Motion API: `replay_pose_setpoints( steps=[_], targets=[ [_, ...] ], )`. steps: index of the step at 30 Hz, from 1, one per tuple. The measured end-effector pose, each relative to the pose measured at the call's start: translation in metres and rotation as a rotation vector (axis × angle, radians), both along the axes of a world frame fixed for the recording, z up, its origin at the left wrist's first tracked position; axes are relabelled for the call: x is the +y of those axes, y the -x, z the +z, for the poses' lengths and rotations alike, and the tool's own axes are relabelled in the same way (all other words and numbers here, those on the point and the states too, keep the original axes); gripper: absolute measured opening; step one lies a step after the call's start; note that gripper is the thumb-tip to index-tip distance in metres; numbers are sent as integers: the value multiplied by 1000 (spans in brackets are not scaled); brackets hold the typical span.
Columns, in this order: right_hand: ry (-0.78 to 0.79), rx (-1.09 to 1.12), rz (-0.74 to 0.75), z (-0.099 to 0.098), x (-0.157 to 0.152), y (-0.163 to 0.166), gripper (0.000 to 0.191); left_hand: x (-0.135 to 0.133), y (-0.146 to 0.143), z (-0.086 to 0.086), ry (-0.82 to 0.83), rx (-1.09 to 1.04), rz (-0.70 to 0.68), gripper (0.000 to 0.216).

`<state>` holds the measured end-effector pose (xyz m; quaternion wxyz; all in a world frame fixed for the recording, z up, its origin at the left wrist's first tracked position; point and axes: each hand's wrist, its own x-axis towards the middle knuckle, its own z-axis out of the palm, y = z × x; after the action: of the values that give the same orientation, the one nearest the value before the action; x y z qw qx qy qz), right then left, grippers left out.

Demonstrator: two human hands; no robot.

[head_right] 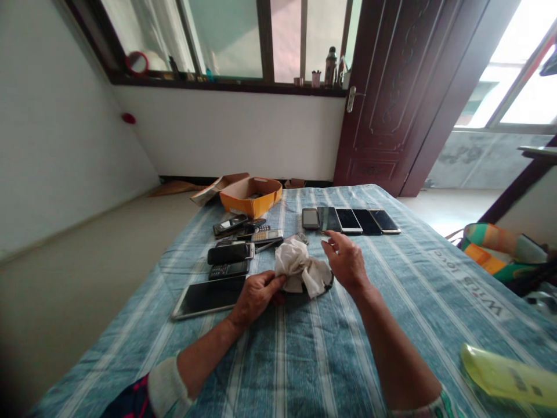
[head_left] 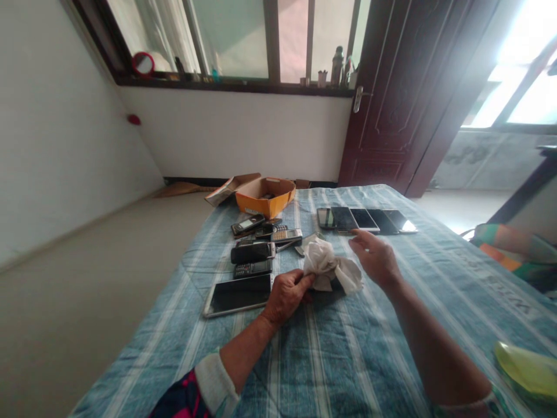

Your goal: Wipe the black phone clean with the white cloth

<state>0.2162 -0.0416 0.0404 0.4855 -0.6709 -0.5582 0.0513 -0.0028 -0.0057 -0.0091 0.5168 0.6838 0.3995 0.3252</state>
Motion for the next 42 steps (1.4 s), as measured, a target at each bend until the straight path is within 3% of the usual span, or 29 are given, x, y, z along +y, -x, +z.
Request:
replay_pose_setpoints(
  steps=[2, 6, 8, 11, 14, 17, 23, 30, 33, 38, 42],
  targets=[
    [15, 1, 115, 9, -6, -8, 30, 0, 0, 0, 1, 2, 6, 35],
    [159, -131, 490, 22, -18, -3, 30, -1, 0, 1, -7, 15, 10, 35],
    [241, -237, 576, 21, -19, 2, 24, -1, 0, 1, -23, 25, 15, 35],
    [286, -328, 515, 15, -14, -1, 19, 0, 1, 0, -31, 26, 19, 34],
    [248, -247, 448, 10, -10, -14, 15, 1, 1, 0, -4, 5, 10, 34],
    [232, -52, 455, 9, -10, -28, 12, 1, 1, 0, 9, -8, 6, 34],
    [258, 376, 440, 11, -15, -39, 25, 0, 1, 0, 20, -12, 17, 35],
    [45, 961, 429, 0, -9, -46, 22, 2, 2, -2, -10, 1, 16, 36],
    [-27, 1116, 347, -11, -1, -53, 18, 2, 2, -3, -4, -5, 17, 37],
    [-128, 1257, 184, -23, 9, -64, 17, 2, 1, -1, -9, 10, 17, 37],
    [-172, 1216, 72, -24, 13, -66, 17, 4, 2, -4, -27, 18, 18, 40]
  ],
)
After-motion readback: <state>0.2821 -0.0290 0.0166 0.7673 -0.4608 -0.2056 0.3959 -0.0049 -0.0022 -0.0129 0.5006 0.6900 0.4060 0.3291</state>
